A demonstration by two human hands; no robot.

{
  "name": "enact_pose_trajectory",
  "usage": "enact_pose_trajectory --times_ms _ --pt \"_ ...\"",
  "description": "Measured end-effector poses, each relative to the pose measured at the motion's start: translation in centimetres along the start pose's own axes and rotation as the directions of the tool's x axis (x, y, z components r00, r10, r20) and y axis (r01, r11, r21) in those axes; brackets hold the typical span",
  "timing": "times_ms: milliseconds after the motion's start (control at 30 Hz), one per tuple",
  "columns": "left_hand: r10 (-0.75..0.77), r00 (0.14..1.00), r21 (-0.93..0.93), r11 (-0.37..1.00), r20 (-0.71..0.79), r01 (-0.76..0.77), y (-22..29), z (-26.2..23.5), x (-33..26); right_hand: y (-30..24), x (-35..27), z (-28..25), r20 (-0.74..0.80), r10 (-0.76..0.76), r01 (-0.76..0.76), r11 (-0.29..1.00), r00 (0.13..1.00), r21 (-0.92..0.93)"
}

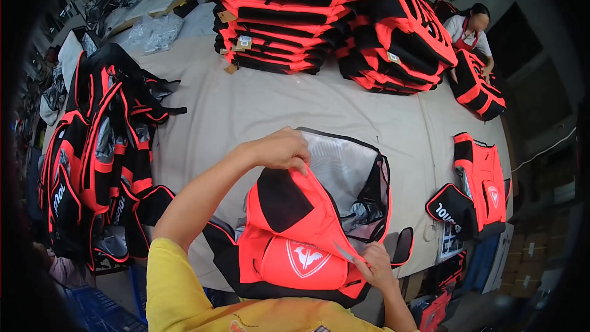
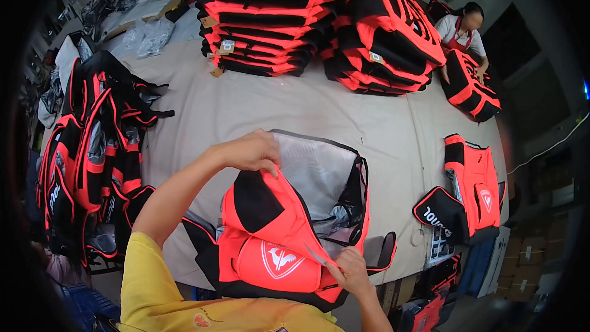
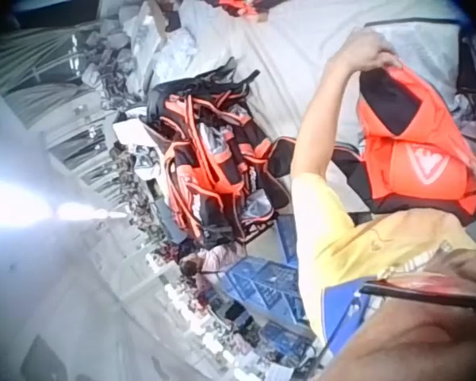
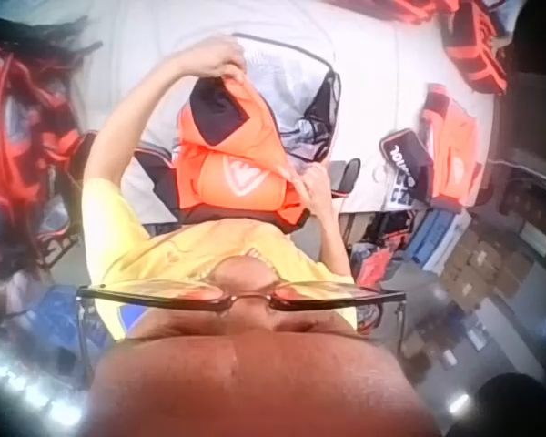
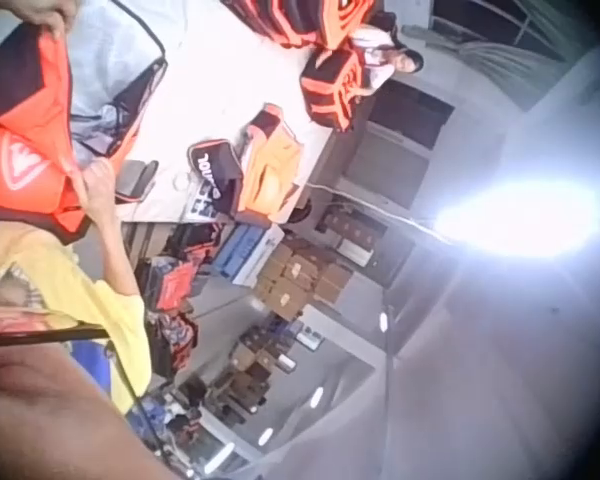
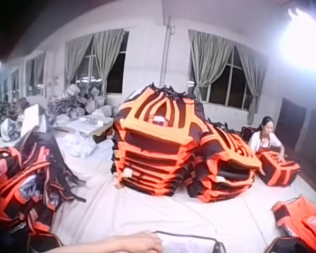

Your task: Folding and stacking backpacks on a workbench in a factory.

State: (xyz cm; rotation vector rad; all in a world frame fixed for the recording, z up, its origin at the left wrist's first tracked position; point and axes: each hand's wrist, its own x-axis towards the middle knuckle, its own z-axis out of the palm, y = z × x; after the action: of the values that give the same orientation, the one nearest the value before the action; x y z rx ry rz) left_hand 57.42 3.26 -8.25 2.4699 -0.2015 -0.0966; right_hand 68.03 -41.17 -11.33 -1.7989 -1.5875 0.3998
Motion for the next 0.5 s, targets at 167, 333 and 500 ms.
enact_pose_trajectory --times_ms 167,333,500 --pt "-0.101 0.992 -0.288 0.950 0.072 0.118 0.8 -0.8 0.1 0.3 -0.7 0.2 -0.051 0.003 -0.004 1.000 0.999 -0.024" --pt "-0.202 0.978 -0.462 0.863 0.053 0.203 1.4 -1.2 0.4 0.7 -0.6 -0.7 -0.051 0.020 -0.024 0.998 0.998 -0.064" --pt "-0.509 0.860 -0.173 0.845 0.029 0.506 -0.2 -2.7 -3.0 5.0 4.2 -1.1 -0.115 -0.247 0.190 0.911 0.962 -0.366"
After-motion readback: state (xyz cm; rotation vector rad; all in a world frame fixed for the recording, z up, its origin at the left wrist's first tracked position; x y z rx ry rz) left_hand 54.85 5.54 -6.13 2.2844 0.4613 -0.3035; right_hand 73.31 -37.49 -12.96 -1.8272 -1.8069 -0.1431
